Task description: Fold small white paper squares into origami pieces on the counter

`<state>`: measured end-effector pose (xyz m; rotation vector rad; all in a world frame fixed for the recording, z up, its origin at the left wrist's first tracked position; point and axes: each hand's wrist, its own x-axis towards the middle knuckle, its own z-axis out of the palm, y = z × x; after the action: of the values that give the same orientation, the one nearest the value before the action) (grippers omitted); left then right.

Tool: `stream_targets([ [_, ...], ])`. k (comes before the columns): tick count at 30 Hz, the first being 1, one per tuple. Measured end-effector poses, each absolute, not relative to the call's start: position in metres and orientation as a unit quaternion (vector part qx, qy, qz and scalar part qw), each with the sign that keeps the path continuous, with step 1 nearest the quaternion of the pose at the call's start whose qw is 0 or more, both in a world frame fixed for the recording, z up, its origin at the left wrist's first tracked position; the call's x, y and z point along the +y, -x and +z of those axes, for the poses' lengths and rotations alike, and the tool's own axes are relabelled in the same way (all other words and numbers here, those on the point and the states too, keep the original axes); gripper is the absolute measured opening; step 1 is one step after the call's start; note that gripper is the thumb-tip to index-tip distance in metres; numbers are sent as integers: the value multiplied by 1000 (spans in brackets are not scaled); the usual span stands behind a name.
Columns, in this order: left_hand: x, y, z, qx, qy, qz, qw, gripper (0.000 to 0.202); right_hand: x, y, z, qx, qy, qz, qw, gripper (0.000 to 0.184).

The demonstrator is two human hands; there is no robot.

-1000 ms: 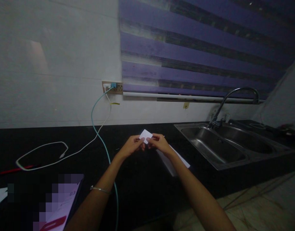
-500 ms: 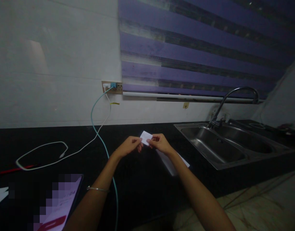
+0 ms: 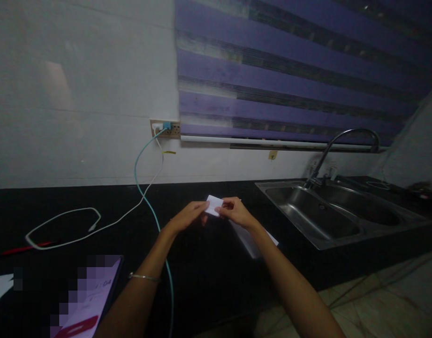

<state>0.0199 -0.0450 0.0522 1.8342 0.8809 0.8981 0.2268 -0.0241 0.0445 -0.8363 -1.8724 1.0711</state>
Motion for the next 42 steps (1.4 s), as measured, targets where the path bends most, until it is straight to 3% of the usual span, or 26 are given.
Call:
stream_targets([
  [9, -48, -26, 48, 357, -745, 372, 422, 46, -24, -228, 42, -772, 291, 454, 337, 33],
  [24, -46, -33, 43, 397, -753, 393, 348, 49, -29, -215, 45, -760, 291, 405, 416, 44],
  [35, -39, -37, 39, 405, -740, 427, 325, 58, -28, -207, 34, -726, 314, 443, 422, 44],
  [42, -36, -34, 42, 414, -708, 501, 278, 57, -30, -211, 38, -741, 281, 476, 380, 41],
])
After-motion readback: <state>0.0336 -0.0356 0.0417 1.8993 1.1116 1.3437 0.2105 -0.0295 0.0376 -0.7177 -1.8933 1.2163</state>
